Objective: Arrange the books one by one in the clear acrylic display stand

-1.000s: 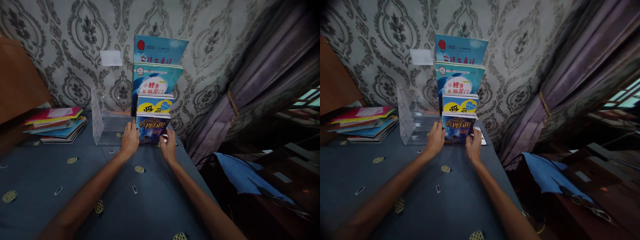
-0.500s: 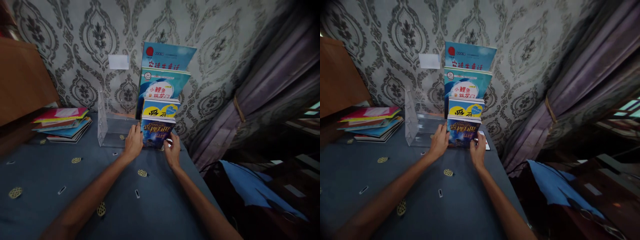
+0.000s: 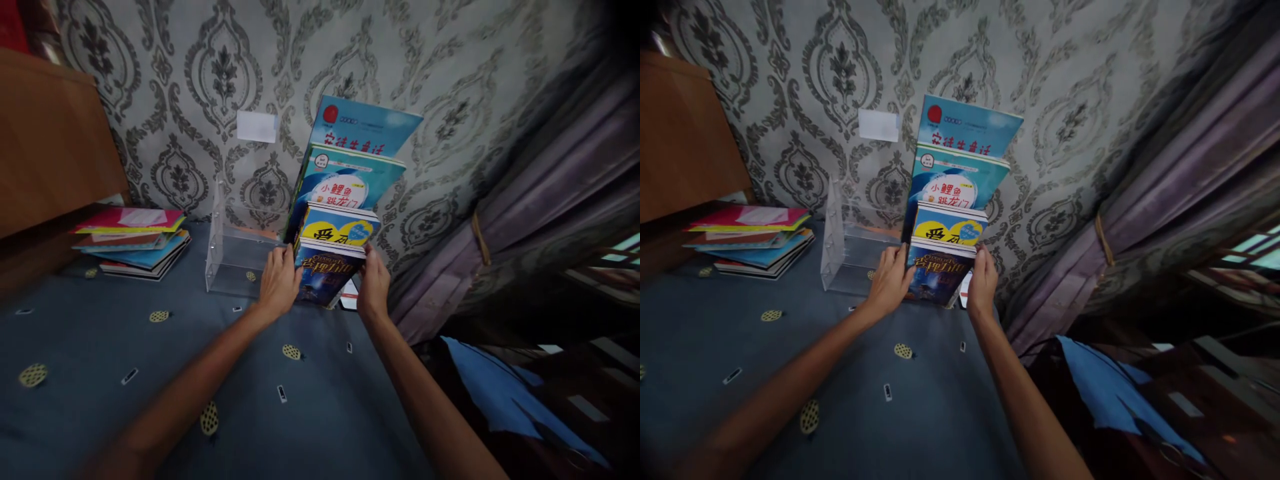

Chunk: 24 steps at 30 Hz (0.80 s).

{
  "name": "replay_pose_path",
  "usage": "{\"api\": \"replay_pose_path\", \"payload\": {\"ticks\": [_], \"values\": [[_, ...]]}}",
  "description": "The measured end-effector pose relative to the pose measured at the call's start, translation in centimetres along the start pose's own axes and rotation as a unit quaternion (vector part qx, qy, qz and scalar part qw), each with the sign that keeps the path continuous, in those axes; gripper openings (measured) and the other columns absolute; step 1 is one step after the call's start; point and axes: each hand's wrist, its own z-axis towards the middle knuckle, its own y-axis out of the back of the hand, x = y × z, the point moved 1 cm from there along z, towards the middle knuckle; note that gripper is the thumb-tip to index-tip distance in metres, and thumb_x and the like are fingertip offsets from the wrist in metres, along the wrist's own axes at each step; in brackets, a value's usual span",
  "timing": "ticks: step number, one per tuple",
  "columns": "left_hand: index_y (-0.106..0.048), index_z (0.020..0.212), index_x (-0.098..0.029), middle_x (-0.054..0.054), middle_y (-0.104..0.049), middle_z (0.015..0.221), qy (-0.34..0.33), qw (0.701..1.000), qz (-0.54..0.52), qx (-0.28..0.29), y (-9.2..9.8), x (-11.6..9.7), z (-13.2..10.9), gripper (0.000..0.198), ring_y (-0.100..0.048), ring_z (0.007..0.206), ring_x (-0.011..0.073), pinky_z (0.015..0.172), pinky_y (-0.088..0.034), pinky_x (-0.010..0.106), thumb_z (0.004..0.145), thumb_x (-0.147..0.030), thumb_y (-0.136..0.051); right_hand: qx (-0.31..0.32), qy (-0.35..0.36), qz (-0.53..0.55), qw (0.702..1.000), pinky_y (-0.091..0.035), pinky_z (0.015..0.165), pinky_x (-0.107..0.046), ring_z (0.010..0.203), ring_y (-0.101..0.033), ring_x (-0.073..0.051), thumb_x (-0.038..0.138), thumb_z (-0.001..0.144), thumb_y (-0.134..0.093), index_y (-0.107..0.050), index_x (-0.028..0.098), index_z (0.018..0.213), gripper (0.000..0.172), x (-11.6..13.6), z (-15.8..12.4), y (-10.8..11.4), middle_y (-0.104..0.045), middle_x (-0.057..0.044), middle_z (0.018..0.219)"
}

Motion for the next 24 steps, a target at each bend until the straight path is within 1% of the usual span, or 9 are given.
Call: {"api": "replay_pose_path", "payload": {"ticks": [3,6,11,18,21,24], "values": [[-0.039,0.144,-0.012,0.016,-0.052,0.123,0.006,1.000,-0.004,0.011,0.1,-0.1,0.2,0.049,-0.049,0.118,0.0301,0.102,-0.045,0.049,0.096,-0.023,-0.047,0.017,-0.001,0.022,1.000,-0.044,0.109,-0.048,0.123,-0.061,-0.026,0.063,0.093,-0.047,-0.069,0.018,0.122,0.058,1.4,0.2,-0.9,-0.071,-0.010,0.122],[-0.042,0.142,-0.012,0.016,-0.052,0.123,0.003,1.000,-0.006,0.018,0.0,-0.1,0.2,0.047,-0.049,0.118,0.0300,0.102,-0.044,0.048,0.097,-0.022,-0.047,0.025,0.013,0.021,0.999,-0.042,0.111,-0.049,0.122,-0.062,-0.026,0.064,0.093,-0.047,-0.071,0.017,0.119,0.058,2.1,-0.1,-1.4,-0.073,-0.009,0.120],[-0.040,0.143,-0.014,0.015,-0.052,0.123,0.001,1.000,-0.015,0.015,-0.4,0.1,0.1,0.048,-0.050,0.117,0.0295,0.101,-0.045,0.048,0.096,-0.022,-0.047,0.024,0.008,0.029,0.999,-0.038,0.115,-0.051,0.127,-0.059,-0.027,0.063,0.092,-0.050,-0.071,0.018,0.120,0.057,1.7,-0.3,-1.5,-0.072,-0.007,0.122],[-0.040,0.144,-0.011,0.016,-0.051,0.123,0.001,1.000,-0.011,0.018,-0.5,0.2,0.2,0.049,-0.049,0.115,0.0295,0.102,-0.045,0.048,0.096,-0.021,-0.045,0.029,0.014,0.036,0.999,-0.043,0.111,-0.047,0.122,-0.061,-0.025,0.059,0.093,-0.049,-0.070,0.017,0.120,0.054,1.8,-0.3,-1.6,-0.072,-0.009,0.120],[-0.040,0.144,-0.011,0.016,-0.052,0.123,0.002,1.000,-0.013,0.022,-0.5,0.2,0.2,0.049,-0.049,0.116,0.0295,0.103,-0.045,0.048,0.096,-0.020,-0.045,0.019,0.011,0.035,0.999,-0.042,0.112,-0.047,0.122,-0.061,-0.026,0.058,0.093,-0.051,-0.071,0.015,0.119,0.054,1.8,-0.4,-1.7,-0.071,-0.010,0.120],[-0.034,0.148,-0.009,0.017,-0.051,0.125,0.002,0.999,-0.026,0.024,-0.6,0.2,0.3,0.056,-0.049,0.119,0.0300,0.105,-0.044,0.048,0.095,-0.022,-0.048,0.023,0.012,0.037,0.999,-0.040,0.113,-0.047,0.124,-0.060,-0.025,0.058,0.092,-0.050,-0.070,0.016,0.120,0.053,1.9,-0.4,-1.8,-0.071,-0.009,0.121]]}}
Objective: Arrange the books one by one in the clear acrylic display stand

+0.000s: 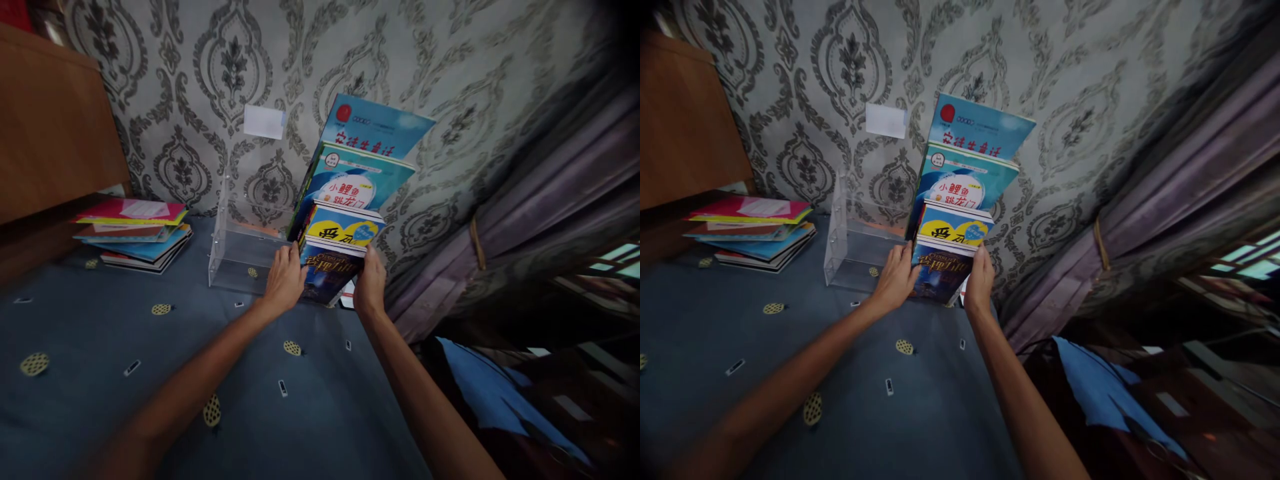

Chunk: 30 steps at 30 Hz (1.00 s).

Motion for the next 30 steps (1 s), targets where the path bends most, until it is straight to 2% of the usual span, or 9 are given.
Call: {"api": "replay_pose_path", "payload": {"ticks": [6,15,20,25,30], "values": [[-0.031,0.151,-0.010,0.017,-0.049,0.125,0.016,0.999,-0.031,0.016,0.0,0.3,0.8,0.067,-0.048,0.123,0.0328,0.105,-0.044,0.049,0.091,-0.027,-0.057,0.004,0.000,0.016,1.000,-0.042,0.112,-0.047,0.121,-0.062,-0.025,0.056,0.092,-0.053,-0.072,0.019,0.116,0.048,0.2,0.0,-0.1,-0.073,-0.007,0.119],[-0.036,0.151,-0.018,0.012,-0.050,0.120,0.014,0.997,-0.070,0.021,0.2,1.0,1.2,0.066,-0.050,0.120,0.0304,0.106,-0.043,0.046,0.089,-0.026,-0.059,-0.006,-0.016,0.048,0.999,-0.042,0.112,-0.047,0.122,-0.061,-0.025,0.058,0.090,-0.056,-0.072,0.018,0.115,0.049,-0.8,0.2,0.1,-0.073,-0.007,0.120],[-0.035,0.151,-0.012,0.014,-0.050,0.121,0.012,0.998,-0.065,0.025,0.0,1.1,1.1,0.068,-0.049,0.121,0.0311,0.107,-0.042,0.047,0.089,-0.027,-0.057,-0.004,-0.016,0.049,0.999,-0.042,0.111,-0.046,0.123,-0.061,-0.025,0.058,0.090,-0.056,-0.072,0.019,0.115,0.049,-0.8,0.1,0.1,-0.073,-0.007,0.119],[-0.031,0.152,-0.013,0.017,-0.051,0.129,0.006,0.997,-0.065,0.030,0.1,1.1,1.3,0.071,-0.047,0.129,0.0336,0.109,-0.038,0.050,0.089,-0.031,-0.057,-0.004,-0.022,0.047,0.999,-0.042,0.111,-0.047,0.119,-0.063,-0.025,0.061,0.089,-0.055,-0.072,0.021,0.113,0.050,-0.5,0.1,0.1,-0.073,-0.006,0.118],[-0.024,0.156,-0.005,0.023,-0.048,0.142,0.047,0.995,-0.017,0.081,1.3,0.2,2.2,0.085,-0.043,0.136,0.0376,0.110,-0.039,0.048,0.086,-0.033,-0.063,-0.013,-0.035,0.049,0.998,-0.045,0.107,-0.046,0.111,-0.066,-0.025,0.062,0.086,-0.058,-0.073,0.020,0.108,0.051,0.5,0.9,-0.3,-0.075,-0.005,0.111]]}}
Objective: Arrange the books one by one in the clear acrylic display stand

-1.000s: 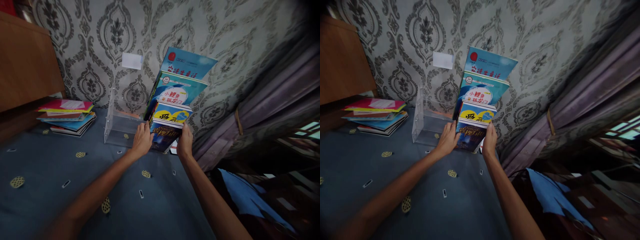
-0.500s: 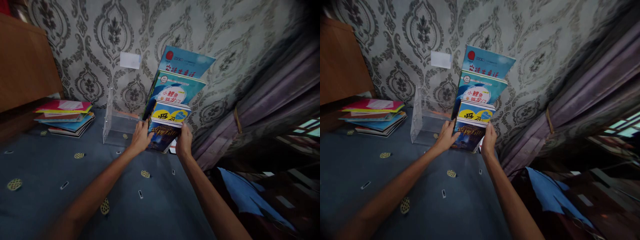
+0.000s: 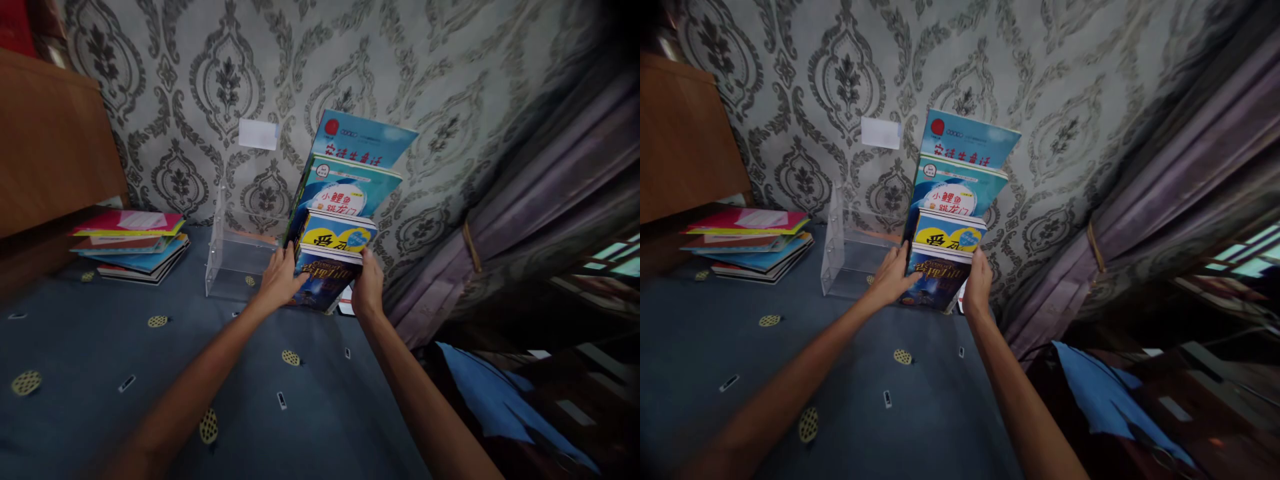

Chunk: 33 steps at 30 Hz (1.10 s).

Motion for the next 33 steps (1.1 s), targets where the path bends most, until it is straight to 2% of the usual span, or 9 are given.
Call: {"api": "replay_pose_path", "payload": {"ticks": [4,8,16,20,24,29,33], "values": [[-0.026,0.157,-0.008,0.023,-0.048,0.145,0.025,0.999,0.018,0.042,1.2,-0.9,0.4,0.084,-0.045,0.137,0.0376,0.109,-0.041,0.046,0.086,-0.037,-0.063,-0.004,0.004,0.005,1.000,-0.050,0.099,-0.044,0.101,-0.067,-0.024,0.062,0.086,-0.058,-0.073,0.020,0.098,0.047,0.8,0.3,-0.5,-0.076,-0.004,0.104],[-0.027,0.157,-0.006,0.023,-0.048,0.144,0.026,0.998,0.022,0.044,1.5,-1.1,0.4,0.083,-0.044,0.138,0.0381,0.109,-0.041,0.045,0.088,-0.036,-0.061,-0.020,0.009,0.018,1.000,-0.053,0.093,-0.043,0.098,-0.067,-0.024,0.061,0.084,-0.060,-0.073,0.019,0.096,0.046,1.0,0.1,-0.8,-0.076,-0.004,0.099],[-0.026,0.156,-0.009,0.022,-0.049,0.142,0.010,0.999,0.036,0.038,1.1,-0.8,0.4,0.080,-0.046,0.136,0.0369,0.109,-0.042,0.048,0.089,-0.038,-0.059,-0.024,0.003,0.043,0.999,-0.049,0.103,-0.045,0.103,-0.067,-0.024,0.059,0.083,-0.061,-0.074,0.020,0.102,0.045,0.6,0.0,-0.9,-0.076,-0.004,0.104],[-0.027,0.155,-0.007,0.022,-0.048,0.143,-0.010,0.999,0.002,0.032,0.6,0.1,0.4,0.083,-0.046,0.136,0.0364,0.111,-0.040,0.048,0.086,-0.037,-0.062,-0.006,-0.008,0.028,1.000,-0.045,0.108,-0.046,0.111,-0.066,-0.025,0.058,0.084,-0.060,-0.075,0.020,0.104,0.046,0.7,0.0,-0.5,-0.075,-0.005,0.110],[-0.033,0.151,-0.012,0.019,-0.050,0.142,-0.035,0.998,-0.057,0.012,0.6,1.6,-0.1,0.077,-0.047,0.134,0.0344,0.111,-0.041,0.048,0.085,-0.036,-0.063,-0.006,-0.031,0.038,0.999,-0.045,0.108,-0.045,0.119,-0.063,-0.025,0.060,0.085,-0.060,-0.074,0.020,0.109,0.049,0.2,-0.3,0.5,-0.073,-0.006,0.120],[-0.045,0.141,-0.011,0.016,-0.057,0.126,-0.055,0.995,-0.084,-0.018,1.3,3.7,-1.3,0.058,-0.061,0.112,0.0267,0.100,-0.050,0.042,0.086,-0.025,-0.058,-0.033,-0.071,0.038,0.996,-0.045,0.108,-0.044,0.124,-0.060,-0.024,0.060,0.084,-0.062,-0.073,0.024,0.111,0.046,-1.3,-1.6,1.8,-0.072,-0.004,0.121],[-0.051,0.137,-0.013,0.012,-0.059,0.118,-0.049,0.995,-0.085,-0.010,1.5,4.5,-2.7,0.050,-0.062,0.106,0.0235,0.095,-0.053,0.039,0.087,-0.017,-0.052,-0.031,-0.063,0.008,0.998,-0.048,0.103,-0.044,0.118,-0.063,-0.023,0.060,0.086,-0.059,-0.073,0.023,0.104,0.044,-1.9,-3.3,2.2,-0.073,-0.004,0.115]]}}
